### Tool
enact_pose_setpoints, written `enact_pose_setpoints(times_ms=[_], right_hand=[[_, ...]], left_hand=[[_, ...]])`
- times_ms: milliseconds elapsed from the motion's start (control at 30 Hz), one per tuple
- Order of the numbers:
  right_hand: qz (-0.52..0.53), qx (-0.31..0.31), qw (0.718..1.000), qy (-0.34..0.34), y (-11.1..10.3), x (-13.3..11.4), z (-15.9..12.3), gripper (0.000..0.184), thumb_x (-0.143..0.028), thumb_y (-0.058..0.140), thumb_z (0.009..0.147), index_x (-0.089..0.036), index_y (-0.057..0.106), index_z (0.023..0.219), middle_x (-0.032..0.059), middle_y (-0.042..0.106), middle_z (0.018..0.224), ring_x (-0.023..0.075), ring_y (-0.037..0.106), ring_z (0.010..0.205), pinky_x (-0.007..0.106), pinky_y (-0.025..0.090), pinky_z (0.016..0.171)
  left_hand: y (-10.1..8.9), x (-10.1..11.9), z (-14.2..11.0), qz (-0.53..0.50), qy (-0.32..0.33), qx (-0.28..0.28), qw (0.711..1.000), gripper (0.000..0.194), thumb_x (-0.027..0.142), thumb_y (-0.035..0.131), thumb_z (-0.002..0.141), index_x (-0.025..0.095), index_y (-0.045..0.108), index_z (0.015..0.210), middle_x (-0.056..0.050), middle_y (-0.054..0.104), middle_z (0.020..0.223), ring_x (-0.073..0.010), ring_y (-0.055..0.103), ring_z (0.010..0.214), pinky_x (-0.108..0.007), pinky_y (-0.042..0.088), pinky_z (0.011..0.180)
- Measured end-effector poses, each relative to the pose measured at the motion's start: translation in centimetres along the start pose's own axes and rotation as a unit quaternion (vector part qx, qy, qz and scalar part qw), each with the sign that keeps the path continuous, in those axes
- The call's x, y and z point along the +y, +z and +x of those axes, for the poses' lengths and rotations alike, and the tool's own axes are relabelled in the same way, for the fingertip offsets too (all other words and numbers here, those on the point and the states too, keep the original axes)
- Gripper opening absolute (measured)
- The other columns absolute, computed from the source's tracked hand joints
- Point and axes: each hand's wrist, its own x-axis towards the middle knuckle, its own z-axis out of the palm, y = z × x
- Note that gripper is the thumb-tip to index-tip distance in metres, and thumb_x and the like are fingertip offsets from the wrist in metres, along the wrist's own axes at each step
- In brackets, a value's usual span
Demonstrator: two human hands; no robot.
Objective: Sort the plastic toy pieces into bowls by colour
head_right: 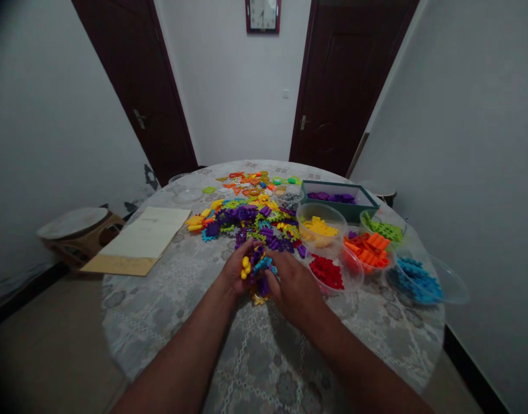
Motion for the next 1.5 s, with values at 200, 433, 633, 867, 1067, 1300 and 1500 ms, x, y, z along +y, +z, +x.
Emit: enact_pose_setpoints(times_ms=[200, 433, 633, 867, 1067, 1300, 1500], right_hand=[[0.017, 0.053, 0.998, -0.005, 1.5, 1.2, 0.5, 0.023, -0.018, 0.053, 0.097, -0.024, 0.061, 0.118, 0.0114, 0.063, 0.118, 0.0250, 0.067, 0.100, 0.042, 0.058, 0.089], [0.087, 0.054, 0.994, 0.027, 1.6, 1.4, 0.6, 0.020, -0.023, 0.050, 0.100, -0.023, 0.061, 0.115, 0.0087, 0.070, 0.109, 0.0245, 0.068, 0.098, 0.041, 0.054, 0.091], [0.147, 0.078, 0.985, 0.053, 1.6, 2.1, 0.4, 0.028, -0.026, 0.047, 0.100, -0.024, 0.066, 0.121, 0.0093, 0.069, 0.117, 0.0249, 0.066, 0.107, 0.040, 0.053, 0.093], [0.330, 0.076, 0.915, 0.219, 1.9, 2.1, -0.4, 0.035, -0.045, 0.058, 0.097, -0.021, 0.064, 0.122, 0.0034, 0.070, 0.082, 0.0209, 0.067, 0.070, 0.034, 0.057, 0.067], [0.488, 0.098, 0.816, 0.295, 2.3, 1.6, -0.5, 0.040, -0.048, 0.077, 0.083, -0.020, 0.063, 0.109, 0.0005, 0.068, 0.076, 0.0183, 0.067, 0.066, 0.033, 0.060, 0.063], [0.543, 0.141, 0.777, 0.284, 2.3, 0.9, -0.7, 0.044, -0.040, 0.077, 0.084, -0.024, 0.057, 0.119, -0.0025, 0.067, 0.077, 0.0163, 0.067, 0.064, 0.029, 0.058, 0.056], [0.566, 0.157, 0.768, 0.255, 1.8, 0.6, -1.0, 0.037, -0.039, 0.074, 0.086, -0.024, 0.058, 0.116, -0.0021, 0.067, 0.085, 0.0143, 0.067, 0.064, 0.028, 0.057, 0.056]], left_hand=[[-0.3, -0.1, 0.0, -0.011, -0.042, -0.044, 0.998, 0.026, 0.038, 0.062, 0.097, 0.013, 0.069, 0.094, -0.003, 0.069, 0.065, -0.0132, 0.059, 0.039, -0.022, 0.048, 0.035], [-0.6, 0.5, -0.2, -0.047, -0.106, -0.065, 0.991, 0.029, 0.039, 0.062, 0.096, 0.011, 0.068, 0.099, -0.007, 0.071, 0.066, -0.0162, 0.063, 0.045, -0.024, 0.051, 0.039], [-0.7, 0.7, -0.1, -0.084, -0.140, -0.089, 0.983, 0.027, 0.034, 0.058, 0.095, 0.009, 0.067, 0.093, -0.009, 0.070, 0.066, -0.0171, 0.065, 0.047, -0.022, 0.051, 0.037], [-1.4, 0.6, 0.7, -0.089, -0.103, -0.080, 0.987, 0.020, 0.025, 0.058, 0.091, 0.010, 0.069, 0.096, -0.008, 0.069, 0.066, -0.0144, 0.059, 0.042, -0.020, 0.046, 0.033], [-1.6, 0.9, 0.8, -0.094, -0.076, -0.063, 0.991, 0.017, 0.023, 0.058, 0.089, 0.010, 0.069, 0.091, -0.007, 0.068, 0.065, -0.0134, 0.059, 0.042, -0.021, 0.049, 0.034], [-1.3, 0.9, 0.5, -0.092, -0.047, -0.050, 0.993, 0.023, 0.031, 0.058, 0.094, 0.010, 0.068, 0.094, -0.005, 0.069, 0.064, -0.0138, 0.059, 0.040, -0.024, 0.052, 0.034], [-0.9, 0.6, 0.6, -0.065, -0.034, -0.024, 0.997, 0.025, 0.035, 0.061, 0.097, 0.011, 0.067, 0.094, -0.003, 0.069, 0.063, -0.0109, 0.055, 0.035, -0.022, 0.049, 0.032]])
